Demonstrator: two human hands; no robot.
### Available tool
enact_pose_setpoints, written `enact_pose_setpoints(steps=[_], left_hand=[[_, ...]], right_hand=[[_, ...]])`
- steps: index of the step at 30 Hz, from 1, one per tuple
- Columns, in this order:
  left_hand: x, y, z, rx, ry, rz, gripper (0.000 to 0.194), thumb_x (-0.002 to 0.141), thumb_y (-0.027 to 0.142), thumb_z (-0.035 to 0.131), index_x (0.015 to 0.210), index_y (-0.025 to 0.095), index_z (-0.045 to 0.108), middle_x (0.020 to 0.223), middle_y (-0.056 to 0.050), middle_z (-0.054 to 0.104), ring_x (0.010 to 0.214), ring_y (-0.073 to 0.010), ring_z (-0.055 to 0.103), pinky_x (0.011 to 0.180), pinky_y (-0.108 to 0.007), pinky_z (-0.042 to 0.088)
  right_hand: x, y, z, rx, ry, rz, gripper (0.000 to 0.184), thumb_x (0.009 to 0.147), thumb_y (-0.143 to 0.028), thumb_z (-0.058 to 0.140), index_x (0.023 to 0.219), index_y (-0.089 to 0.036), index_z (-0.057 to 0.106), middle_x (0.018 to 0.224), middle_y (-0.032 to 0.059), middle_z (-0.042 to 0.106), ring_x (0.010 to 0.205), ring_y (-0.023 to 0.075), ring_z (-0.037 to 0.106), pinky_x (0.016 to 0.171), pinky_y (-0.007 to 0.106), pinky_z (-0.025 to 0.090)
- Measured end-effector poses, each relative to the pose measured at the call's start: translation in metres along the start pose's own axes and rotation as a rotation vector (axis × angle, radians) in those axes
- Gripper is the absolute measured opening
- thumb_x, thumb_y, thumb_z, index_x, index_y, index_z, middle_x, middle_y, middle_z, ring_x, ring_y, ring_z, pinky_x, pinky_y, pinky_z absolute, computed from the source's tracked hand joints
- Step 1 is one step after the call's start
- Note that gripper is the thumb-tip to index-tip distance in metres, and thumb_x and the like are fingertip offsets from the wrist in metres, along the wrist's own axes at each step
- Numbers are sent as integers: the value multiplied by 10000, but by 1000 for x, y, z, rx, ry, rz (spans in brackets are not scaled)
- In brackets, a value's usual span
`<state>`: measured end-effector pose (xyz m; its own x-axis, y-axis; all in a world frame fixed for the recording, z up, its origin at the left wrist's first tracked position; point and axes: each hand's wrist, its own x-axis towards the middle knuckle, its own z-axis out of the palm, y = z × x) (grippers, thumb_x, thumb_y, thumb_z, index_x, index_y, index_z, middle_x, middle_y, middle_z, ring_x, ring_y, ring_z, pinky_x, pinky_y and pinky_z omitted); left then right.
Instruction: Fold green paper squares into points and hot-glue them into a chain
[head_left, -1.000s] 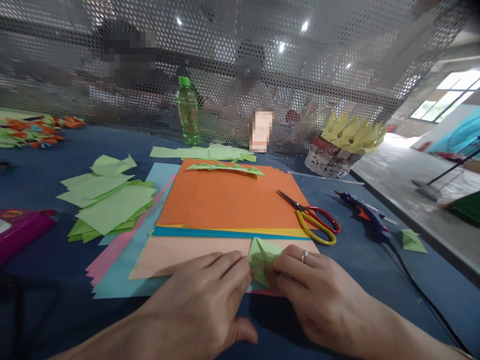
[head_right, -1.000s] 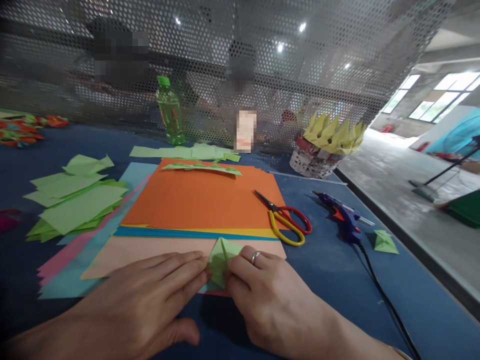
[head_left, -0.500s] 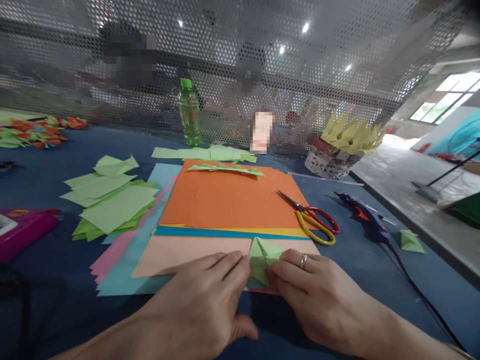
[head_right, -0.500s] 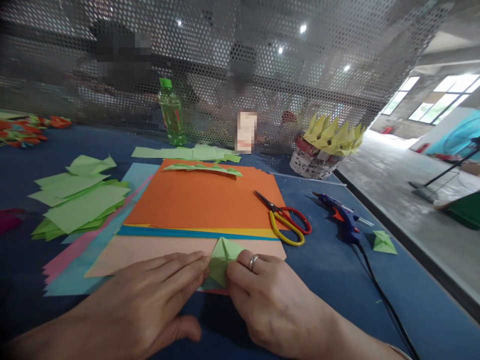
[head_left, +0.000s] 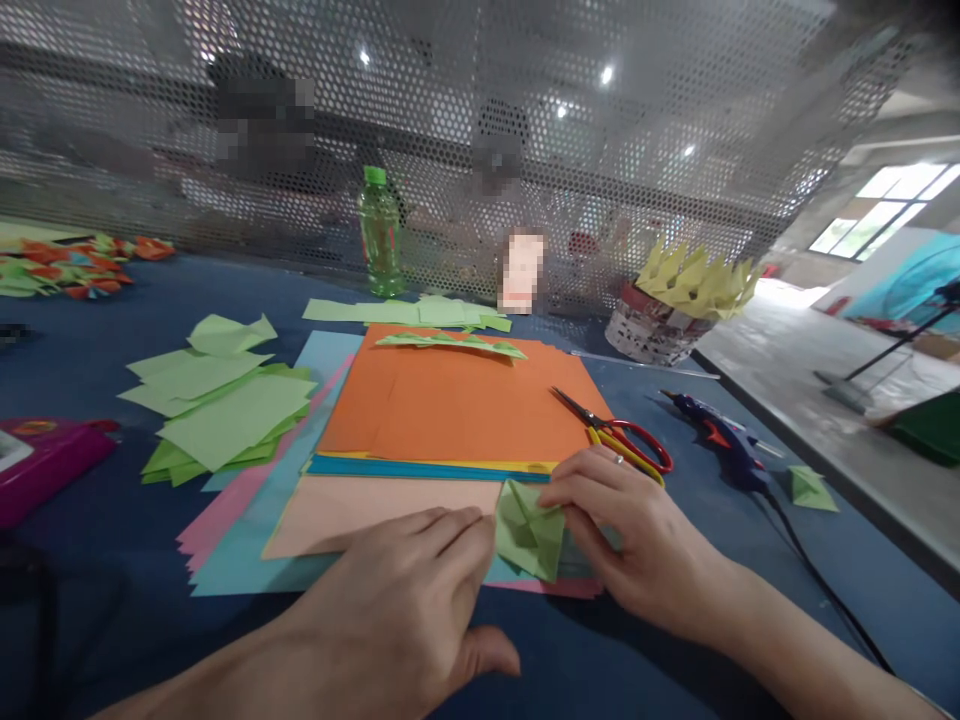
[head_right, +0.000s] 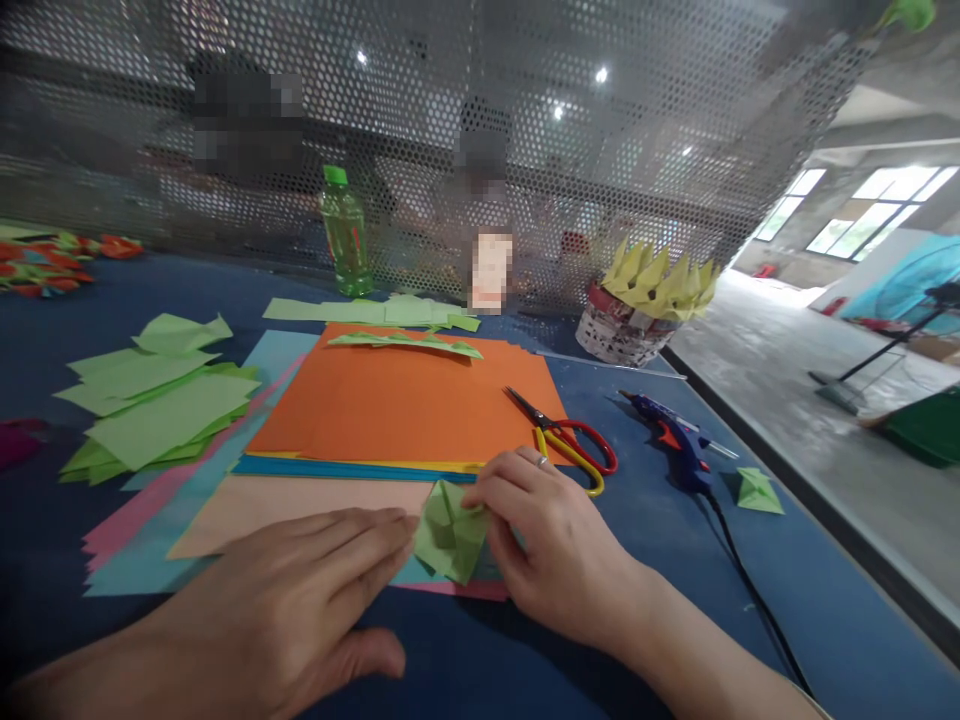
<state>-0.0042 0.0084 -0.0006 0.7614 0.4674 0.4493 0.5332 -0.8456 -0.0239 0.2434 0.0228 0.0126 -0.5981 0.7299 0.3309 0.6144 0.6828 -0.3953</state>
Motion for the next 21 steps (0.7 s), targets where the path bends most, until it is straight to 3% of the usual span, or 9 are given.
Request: enact_pose_setpoints(steps=[3, 6, 10, 14, 17, 21], left_hand=[[1, -2, 1, 3, 25, 8, 478, 1030, 472, 451, 994, 83, 727, 950, -111, 734, 882, -247, 686, 810, -362, 552], [1, -1, 3, -15, 84, 40, 502, 1071, 423, 351, 1062, 80, 718, 1030, -115, 734, 1000, -258, 668, 915, -382, 517], [2, 7, 4, -93, 147, 65, 453, 1074, 408, 364, 1121, 104, 696, 1082, -103, 728, 1042, -238, 641, 950, -359, 481], [0, 10, 11, -137, 88, 74, 445, 1074, 434, 353, 1150, 127, 666, 1066, -81, 722, 976, -221, 642, 898, -343, 478], [-1, 6, 18, -108, 117, 149, 469, 1060, 481, 368, 1127, 124, 664, 994, -73, 714, 862, -213, 633, 834, -341, 480], [-2, 5, 16, -96, 66, 89, 421, 1041, 473, 436, 1118, 136, 675, 991, -78, 706, 897, -225, 628, 893, -365, 476]], right_hand=[[3, 3, -2, 16, -96, 36, 307, 914, -41, 474, 1140, -185, 623, 1108, 91, 610, 1002, 212, 563, 884, 375, 477], [3, 4, -4, 6, -165, 38, 378, 892, -22, 490, 1202, -206, 607, 1136, 85, 593, 1008, 212, 557, 892, 381, 479], [4, 3, -5, 36, -210, 6, 392, 916, -12, 454, 1208, -222, 612, 1144, 76, 577, 1014, 192, 552, 883, 348, 478], [3, 0, -5, 44, -233, -6, 365, 933, -19, 436, 1183, -214, 616, 1125, 76, 583, 1018, 191, 547, 887, 342, 474], [2, -2, -6, 20, -215, 28, 383, 891, -23, 490, 1219, -199, 582, 1094, 79, 599, 1011, 208, 549, 876, 353, 475], [1, -6, -8, 3, -205, 43, 212, 865, -43, 525, 1009, -178, 603, 958, 58, 621, 872, 192, 562, 772, 318, 469]])
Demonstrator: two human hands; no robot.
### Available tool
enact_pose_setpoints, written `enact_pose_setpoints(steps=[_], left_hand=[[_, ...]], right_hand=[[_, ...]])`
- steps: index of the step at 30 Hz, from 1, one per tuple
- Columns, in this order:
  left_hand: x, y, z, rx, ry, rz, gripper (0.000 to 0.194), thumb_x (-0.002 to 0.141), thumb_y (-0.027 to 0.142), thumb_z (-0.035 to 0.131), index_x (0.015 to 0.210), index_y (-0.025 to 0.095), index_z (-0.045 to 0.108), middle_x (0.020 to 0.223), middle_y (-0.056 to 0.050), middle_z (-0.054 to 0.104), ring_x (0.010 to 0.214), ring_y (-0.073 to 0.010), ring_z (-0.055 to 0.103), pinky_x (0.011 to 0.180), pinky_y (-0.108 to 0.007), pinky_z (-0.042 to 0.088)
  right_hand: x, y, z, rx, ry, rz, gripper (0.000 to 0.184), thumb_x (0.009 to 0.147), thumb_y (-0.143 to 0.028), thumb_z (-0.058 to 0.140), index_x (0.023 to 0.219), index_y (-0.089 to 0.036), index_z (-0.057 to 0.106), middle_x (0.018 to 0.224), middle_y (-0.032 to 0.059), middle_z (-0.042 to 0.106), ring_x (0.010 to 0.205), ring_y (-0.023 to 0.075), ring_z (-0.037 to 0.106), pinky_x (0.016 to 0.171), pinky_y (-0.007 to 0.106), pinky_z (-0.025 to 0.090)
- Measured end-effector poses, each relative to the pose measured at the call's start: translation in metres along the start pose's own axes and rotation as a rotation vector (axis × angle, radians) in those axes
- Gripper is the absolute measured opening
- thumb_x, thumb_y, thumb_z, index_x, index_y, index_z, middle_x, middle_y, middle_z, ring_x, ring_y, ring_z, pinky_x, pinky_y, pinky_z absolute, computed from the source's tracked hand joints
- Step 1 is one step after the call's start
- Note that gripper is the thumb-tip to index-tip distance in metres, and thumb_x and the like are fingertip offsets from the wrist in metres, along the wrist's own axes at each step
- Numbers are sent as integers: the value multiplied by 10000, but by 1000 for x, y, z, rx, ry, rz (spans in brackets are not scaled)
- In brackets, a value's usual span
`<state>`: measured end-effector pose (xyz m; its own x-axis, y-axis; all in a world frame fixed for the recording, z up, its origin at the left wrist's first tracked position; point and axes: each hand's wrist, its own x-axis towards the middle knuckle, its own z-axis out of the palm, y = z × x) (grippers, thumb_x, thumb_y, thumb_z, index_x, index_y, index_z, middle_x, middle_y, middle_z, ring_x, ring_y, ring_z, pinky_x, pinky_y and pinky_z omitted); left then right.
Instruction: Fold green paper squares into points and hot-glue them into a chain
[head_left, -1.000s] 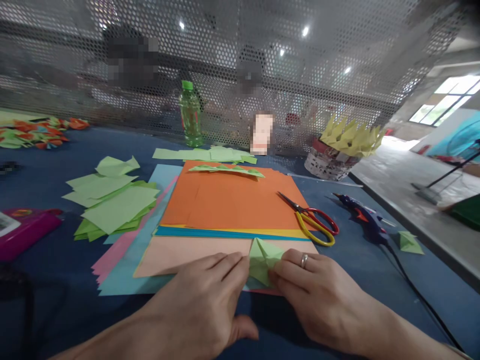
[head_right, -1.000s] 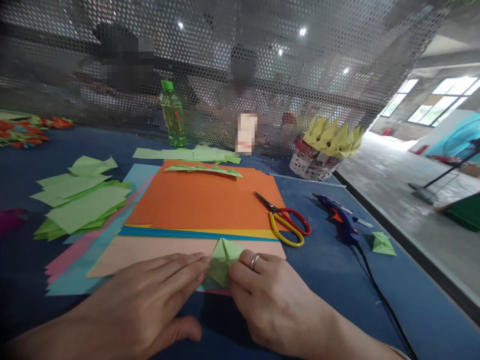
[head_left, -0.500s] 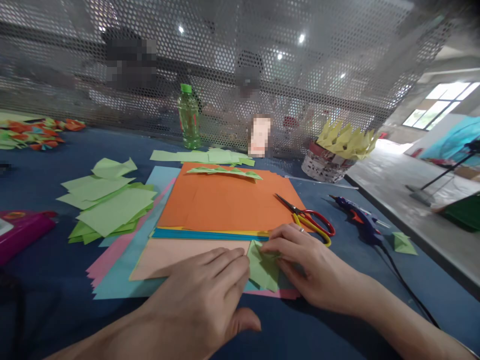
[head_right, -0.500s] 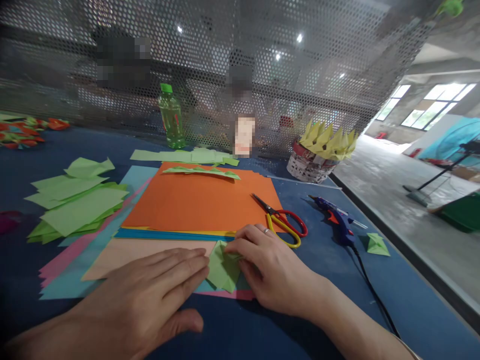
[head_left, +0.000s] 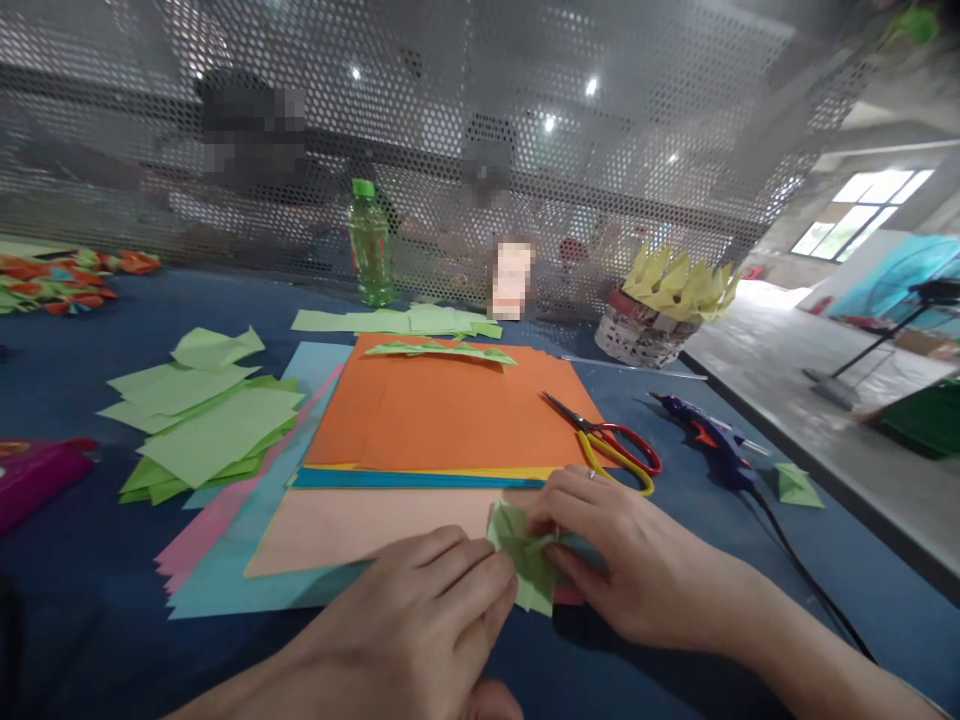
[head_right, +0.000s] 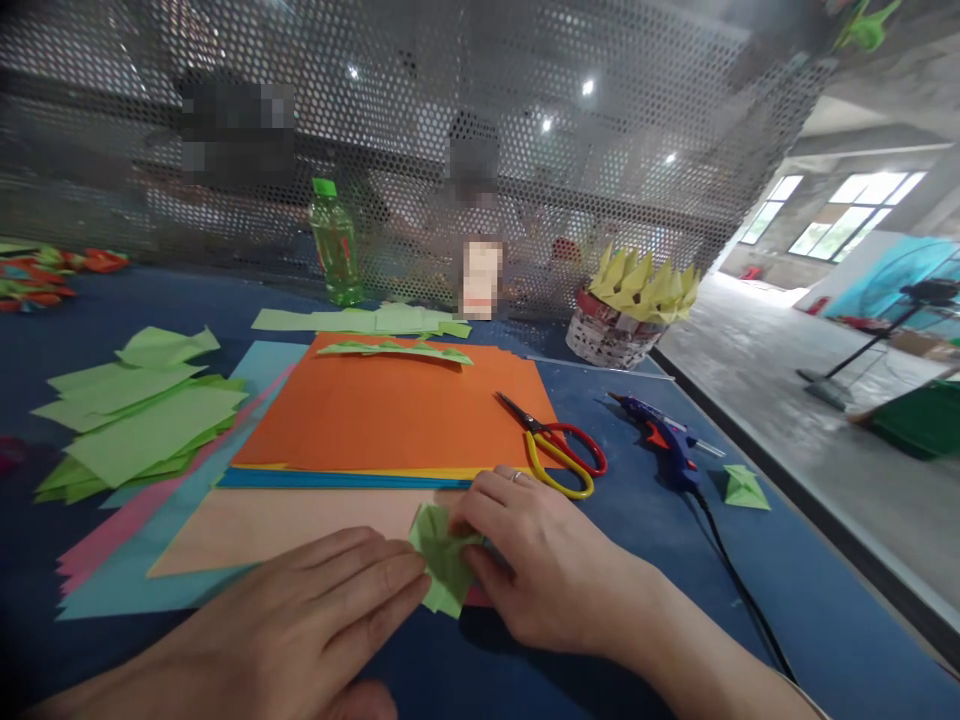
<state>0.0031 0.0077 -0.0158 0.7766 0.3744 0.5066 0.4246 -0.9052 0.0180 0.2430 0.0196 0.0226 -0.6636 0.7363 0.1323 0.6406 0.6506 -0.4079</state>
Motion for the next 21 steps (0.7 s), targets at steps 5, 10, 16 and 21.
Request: enact_pose_setpoints(steps=[5, 10, 16, 21], left_hand=[[2, 2, -9, 7, 12, -41, 429, 1067, 420, 379, 1099, 135, 698, 1028, -94, 721, 998, -243, 636, 975, -396, 455], [2, 0, -10, 23, 18, -31, 459, 1084, 391, 327, 1109, 125, 700, 1069, -102, 729, 1063, -247, 631, 1030, -411, 426], [4, 7, -16, -9, 24, -30, 460, 1086, 383, 332, 1081, 117, 707, 1003, -97, 736, 946, -230, 659, 878, -364, 496], [4, 7, -20, -35, -32, -44, 456, 1075, 402, 359, 1064, 112, 710, 983, -94, 716, 890, -229, 660, 827, -360, 510]], right_hand=[[-1, -6, -2, 47, -45, -10, 161, 821, -27, 571, 876, -179, 567, 881, 26, 627, 802, 155, 557, 711, 270, 433], [-1, -6, -3, 132, -98, -2, 176, 821, -19, 610, 875, -184, 581, 876, -5, 637, 802, 123, 565, 722, 229, 426], [0, -6, 3, 192, -3, 63, 210, 773, 9, 617, 834, -185, 563, 805, -36, 605, 725, 95, 534, 676, 202, 412], [1, -4, 9, 190, 17, 58, 196, 783, -6, 633, 835, -185, 573, 803, -37, 598, 720, 96, 523, 665, 209, 405]])
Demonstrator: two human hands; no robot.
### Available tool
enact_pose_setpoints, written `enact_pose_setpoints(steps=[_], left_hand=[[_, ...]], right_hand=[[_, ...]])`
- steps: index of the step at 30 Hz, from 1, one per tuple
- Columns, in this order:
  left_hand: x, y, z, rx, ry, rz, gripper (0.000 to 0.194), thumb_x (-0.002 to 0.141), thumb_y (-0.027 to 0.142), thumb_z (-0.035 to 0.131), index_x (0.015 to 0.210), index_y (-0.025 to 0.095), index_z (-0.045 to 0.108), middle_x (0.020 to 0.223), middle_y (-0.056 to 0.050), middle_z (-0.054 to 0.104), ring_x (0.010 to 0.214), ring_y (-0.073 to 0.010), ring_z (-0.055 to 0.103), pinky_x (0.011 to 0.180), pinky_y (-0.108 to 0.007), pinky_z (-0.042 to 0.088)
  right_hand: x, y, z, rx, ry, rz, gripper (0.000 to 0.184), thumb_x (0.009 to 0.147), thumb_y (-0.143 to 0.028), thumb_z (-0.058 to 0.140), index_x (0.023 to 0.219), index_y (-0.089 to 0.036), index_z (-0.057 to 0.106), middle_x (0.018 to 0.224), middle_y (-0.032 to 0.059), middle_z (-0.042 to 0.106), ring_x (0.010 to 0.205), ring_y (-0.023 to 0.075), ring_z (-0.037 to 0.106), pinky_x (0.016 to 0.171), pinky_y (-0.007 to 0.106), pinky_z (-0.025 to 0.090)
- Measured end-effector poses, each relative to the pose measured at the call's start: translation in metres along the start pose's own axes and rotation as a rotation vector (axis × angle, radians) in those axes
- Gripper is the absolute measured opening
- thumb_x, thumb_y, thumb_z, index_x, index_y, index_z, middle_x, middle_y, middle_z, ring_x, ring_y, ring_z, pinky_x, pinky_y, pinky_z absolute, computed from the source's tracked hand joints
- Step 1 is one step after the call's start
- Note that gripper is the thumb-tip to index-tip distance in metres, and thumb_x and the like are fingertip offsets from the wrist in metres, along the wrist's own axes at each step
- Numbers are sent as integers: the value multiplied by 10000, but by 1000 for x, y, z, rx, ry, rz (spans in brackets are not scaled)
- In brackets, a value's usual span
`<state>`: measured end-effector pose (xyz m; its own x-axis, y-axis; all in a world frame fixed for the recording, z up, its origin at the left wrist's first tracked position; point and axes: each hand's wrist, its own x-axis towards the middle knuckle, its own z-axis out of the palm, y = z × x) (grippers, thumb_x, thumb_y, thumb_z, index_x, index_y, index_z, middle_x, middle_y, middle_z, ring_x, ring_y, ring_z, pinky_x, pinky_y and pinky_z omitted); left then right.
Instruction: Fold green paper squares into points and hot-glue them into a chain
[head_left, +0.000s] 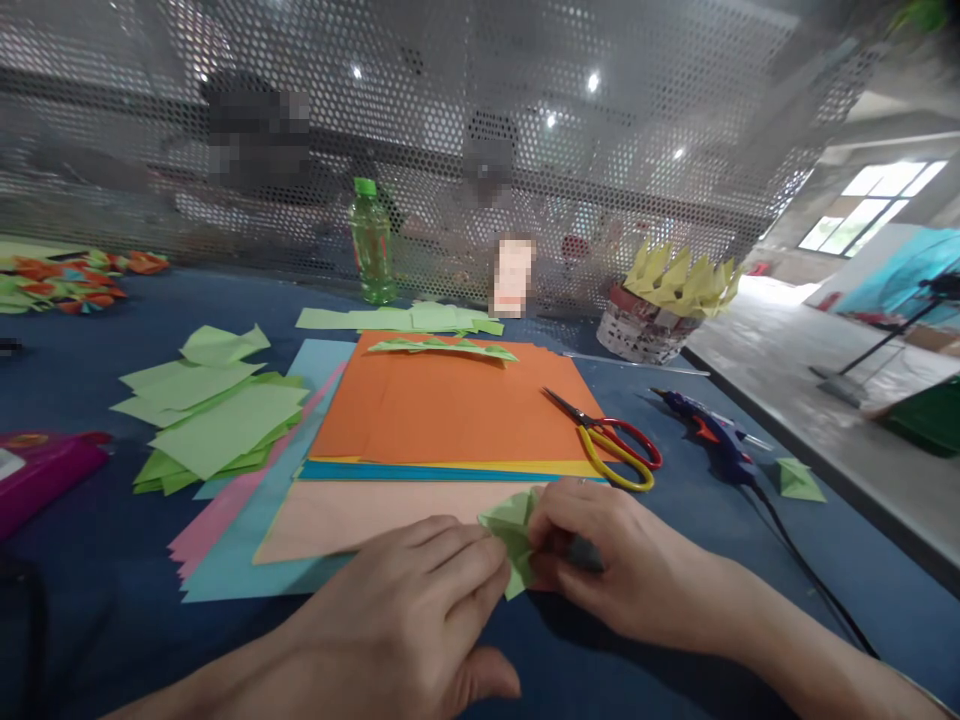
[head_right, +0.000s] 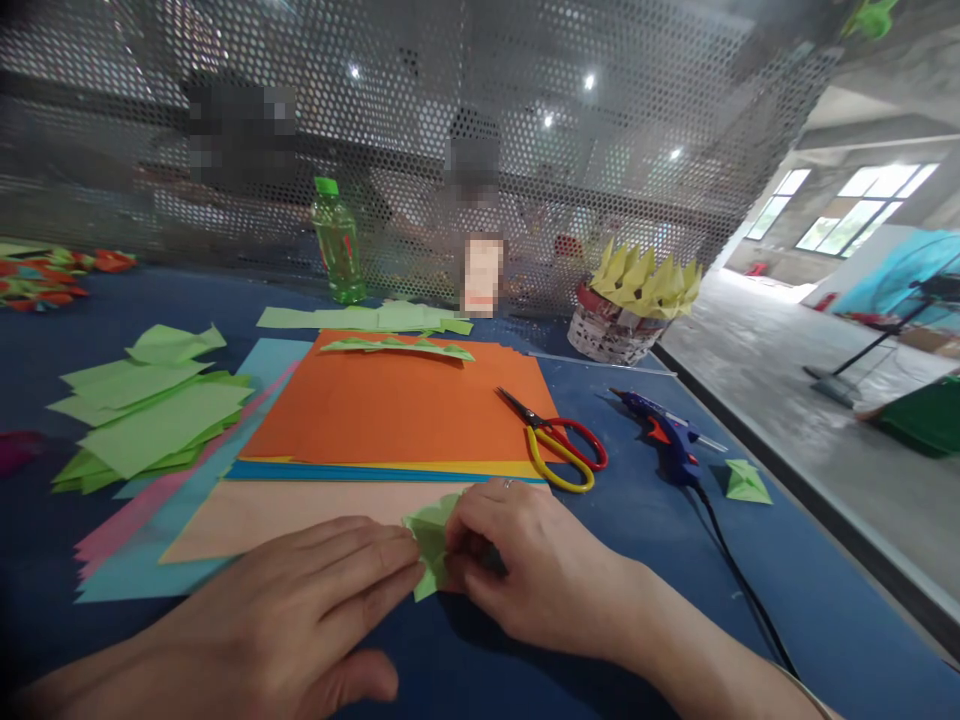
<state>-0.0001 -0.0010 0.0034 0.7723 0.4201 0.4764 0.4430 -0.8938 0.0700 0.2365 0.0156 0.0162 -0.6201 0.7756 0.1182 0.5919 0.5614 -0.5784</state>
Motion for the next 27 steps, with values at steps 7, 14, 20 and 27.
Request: enact_pose_setpoints(steps=[7, 14, 20, 27], left_hand=[[1, -4, 2, -29, -52, -17, 541, 1084, 435, 246, 1102, 121, 686, 1034, -98, 703, 977, -226, 649, 865, -342, 506], [-1, -6, -2, -64, -95, 8, 483, 1078, 452, 304, 1109, 174, 698, 1025, -71, 714, 998, -230, 659, 885, -345, 520], [-3, -6, -6, -52, -95, 35, 497, 1080, 449, 304, 1102, 165, 711, 1038, -87, 726, 1010, -233, 673, 868, -333, 533], [-3, -8, -7, -27, -96, 52, 493, 1081, 437, 314, 1107, 159, 720, 1065, -94, 736, 1062, -237, 673, 910, -327, 531]], right_hand=[[1, 3, -5, 30, -42, -162, 286, 836, 30, 586, 1013, -175, 677, 994, 25, 673, 929, 134, 591, 845, 239, 447], [4, 5, -8, 67, -15, -201, 199, 825, 37, 631, 853, -154, 681, 895, 25, 663, 846, 125, 597, 806, 230, 463], [1, 10, -9, 153, -64, -168, 170, 821, 23, 659, 806, -146, 668, 908, 33, 655, 842, 120, 609, 768, 215, 478], [1, 10, -13, 144, -93, -167, 141, 843, -11, 678, 809, -147, 682, 927, 30, 654, 873, 117, 618, 793, 213, 483]])
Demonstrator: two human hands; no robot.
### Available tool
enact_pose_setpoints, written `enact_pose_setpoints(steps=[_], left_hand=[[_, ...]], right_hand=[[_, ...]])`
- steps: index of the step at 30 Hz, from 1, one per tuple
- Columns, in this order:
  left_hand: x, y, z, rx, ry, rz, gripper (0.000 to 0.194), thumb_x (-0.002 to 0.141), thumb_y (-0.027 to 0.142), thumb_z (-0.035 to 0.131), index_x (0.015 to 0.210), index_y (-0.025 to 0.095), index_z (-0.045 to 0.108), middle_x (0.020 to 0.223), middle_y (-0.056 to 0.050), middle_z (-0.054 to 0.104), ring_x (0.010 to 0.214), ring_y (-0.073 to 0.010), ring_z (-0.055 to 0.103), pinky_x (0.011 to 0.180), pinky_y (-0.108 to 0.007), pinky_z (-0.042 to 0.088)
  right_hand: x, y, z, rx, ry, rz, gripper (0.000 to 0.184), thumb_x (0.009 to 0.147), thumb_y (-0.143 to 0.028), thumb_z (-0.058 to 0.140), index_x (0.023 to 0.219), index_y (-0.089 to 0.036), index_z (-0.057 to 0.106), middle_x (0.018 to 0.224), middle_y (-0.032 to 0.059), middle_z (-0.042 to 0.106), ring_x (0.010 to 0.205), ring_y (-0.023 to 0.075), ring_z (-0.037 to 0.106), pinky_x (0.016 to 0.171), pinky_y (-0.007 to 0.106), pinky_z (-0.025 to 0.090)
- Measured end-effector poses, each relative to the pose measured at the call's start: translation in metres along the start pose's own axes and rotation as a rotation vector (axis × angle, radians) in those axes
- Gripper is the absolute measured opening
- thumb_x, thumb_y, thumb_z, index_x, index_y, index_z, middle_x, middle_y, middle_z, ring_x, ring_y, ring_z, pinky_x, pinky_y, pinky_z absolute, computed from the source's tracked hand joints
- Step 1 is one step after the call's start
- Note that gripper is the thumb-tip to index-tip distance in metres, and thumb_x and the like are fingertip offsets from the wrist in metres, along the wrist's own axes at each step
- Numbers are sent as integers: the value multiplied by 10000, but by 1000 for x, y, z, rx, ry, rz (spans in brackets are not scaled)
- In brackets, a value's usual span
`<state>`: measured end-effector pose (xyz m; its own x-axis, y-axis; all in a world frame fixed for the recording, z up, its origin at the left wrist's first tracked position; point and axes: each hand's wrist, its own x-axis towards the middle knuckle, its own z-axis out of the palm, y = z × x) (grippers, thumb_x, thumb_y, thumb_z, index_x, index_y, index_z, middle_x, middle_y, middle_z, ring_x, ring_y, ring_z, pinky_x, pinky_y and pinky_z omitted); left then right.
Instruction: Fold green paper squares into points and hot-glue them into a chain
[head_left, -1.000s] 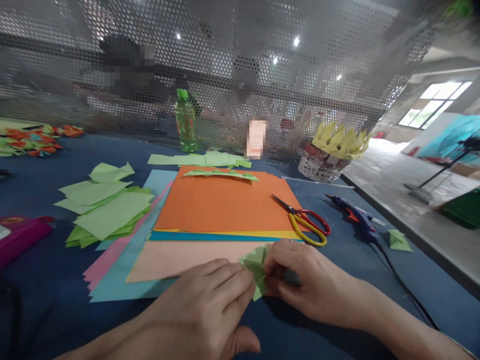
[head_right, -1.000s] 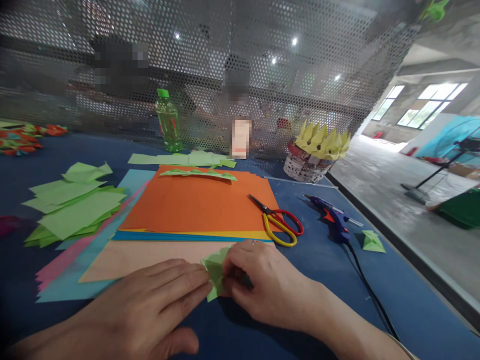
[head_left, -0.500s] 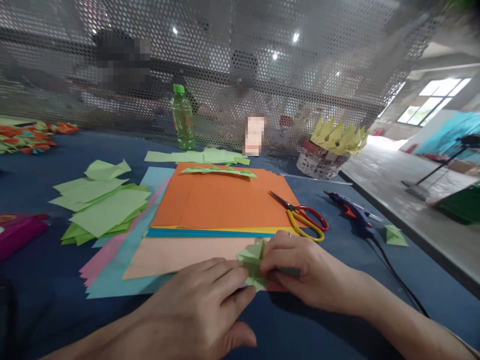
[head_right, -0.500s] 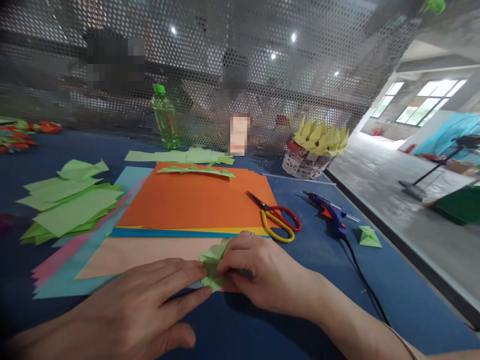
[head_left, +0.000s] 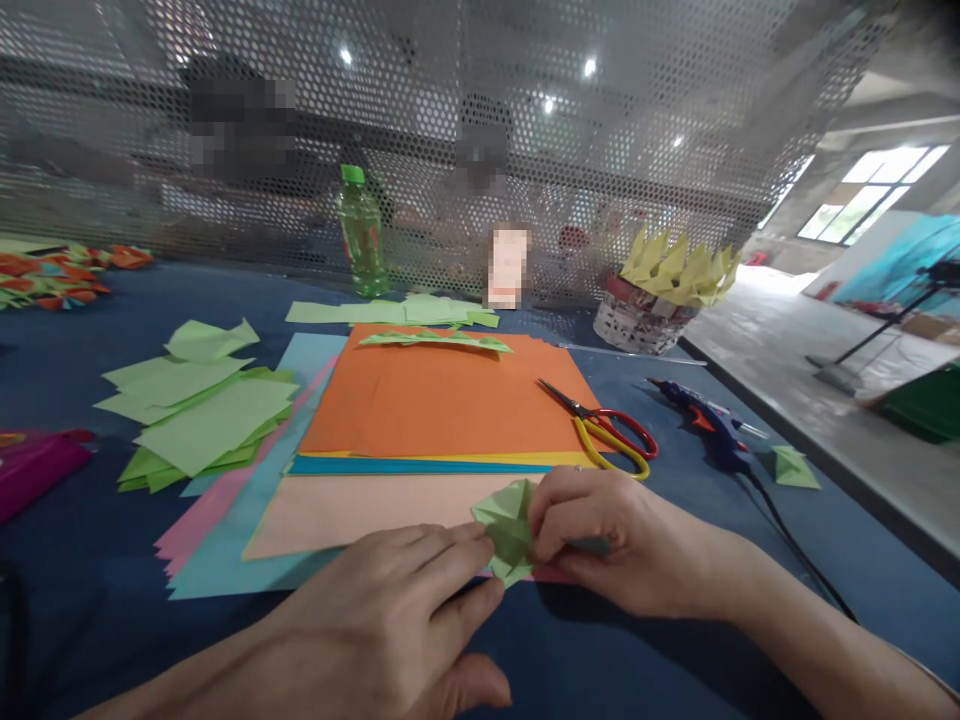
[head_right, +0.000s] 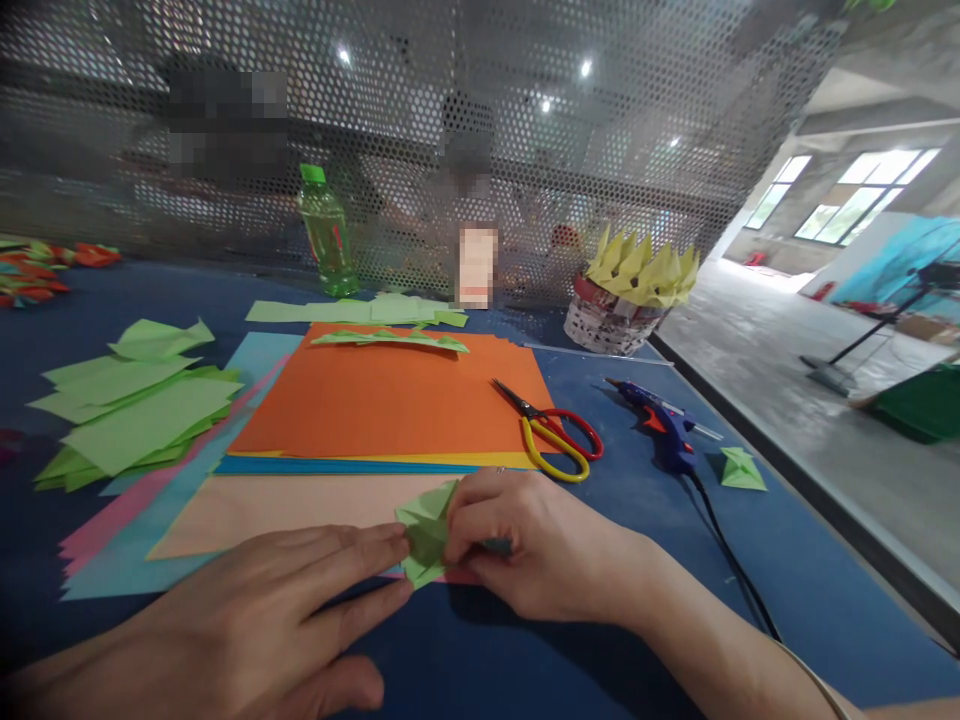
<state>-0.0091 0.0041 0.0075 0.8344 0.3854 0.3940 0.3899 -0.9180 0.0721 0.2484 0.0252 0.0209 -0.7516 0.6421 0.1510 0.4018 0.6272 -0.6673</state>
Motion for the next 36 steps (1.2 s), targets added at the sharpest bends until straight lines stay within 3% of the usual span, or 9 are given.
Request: enact_pose_setpoints(steps=[8, 14, 19, 24, 25, 28, 29, 30, 36], left_hand=[[-1, 2, -1, -5, 23, -5, 506, 1086, 412, 298, 1073, 144, 728, 1031, -103, 736, 1025, -243, 677, 875, -332, 535], [5, 1, -1, 15, 57, 25, 520, 1088, 397, 300, 1015, 132, 742, 985, -105, 744, 978, -228, 688, 850, -303, 536], [7, 4, -3, 17, 40, 34, 572, 1101, 368, 210, 1062, 106, 717, 1030, -103, 744, 1007, -223, 681, 878, -301, 521], [3, 0, 10, 24, 62, 29, 546, 1097, 392, 234, 1053, 116, 703, 953, -90, 742, 944, -212, 681, 840, -291, 520], [3, -1, 13, 16, 157, 67, 560, 1092, 421, 247, 989, 125, 712, 883, -81, 740, 856, -205, 684, 768, -279, 527], [4, -1, 14, -14, 199, 59, 515, 1089, 407, 280, 992, 145, 712, 873, -60, 744, 806, -195, 683, 742, -276, 531], [5, -1, 12, -23, 189, 70, 522, 1090, 407, 279, 980, 143, 716, 871, -59, 748, 806, -190, 689, 746, -266, 535], [6, 0, 9, -13, 95, 63, 489, 1091, 386, 297, 1036, 135, 712, 930, -64, 755, 859, -188, 694, 801, -263, 536], [8, -1, -2, 20, 52, 66, 439, 1077, 401, 372, 1115, 131, 716, 1007, -75, 760, 890, -182, 712, 830, -245, 553]], right_hand=[[1, -3, 0, -35, -6, -23, 144, 852, -16, 650, 830, -152, 691, 942, 38, 672, 891, 127, 619, 802, 223, 486], [1, -6, 0, -122, -22, -22, 241, 772, 52, 622, 905, -138, 685, 928, 42, 660, 870, 134, 600, 785, 233, 475], [0, -2, 3, -133, 21, -73, 121, 901, -75, 630, 950, -154, 707, 989, 57, 673, 905, 141, 604, 826, 254, 478], [1, 6, 5, -138, 50, -167, 109, 965, -169, 612, 938, -163, 717, 899, 46, 690, 838, 140, 617, 820, 284, 487], [1, 7, 5, -137, 41, -168, 110, 964, -173, 614, 940, -165, 722, 896, 46, 695, 837, 141, 624, 816, 286, 490], [0, 6, 4, -130, 9, -142, 130, 973, -190, 606, 964, -174, 734, 928, 56, 714, 874, 152, 642, 812, 290, 502], [0, 5, 3, -127, 4, -136, 143, 978, -196, 596, 971, -178, 738, 939, 60, 717, 888, 156, 646, 814, 292, 507], [0, 4, 3, -123, 2, -130, 152, 982, -200, 590, 972, -180, 740, 945, 63, 719, 898, 159, 649, 815, 294, 513], [0, 1, 0, -129, 5, -129, 137, 929, -114, 616, 879, -166, 732, 945, 63, 706, 892, 160, 648, 813, 287, 518]])
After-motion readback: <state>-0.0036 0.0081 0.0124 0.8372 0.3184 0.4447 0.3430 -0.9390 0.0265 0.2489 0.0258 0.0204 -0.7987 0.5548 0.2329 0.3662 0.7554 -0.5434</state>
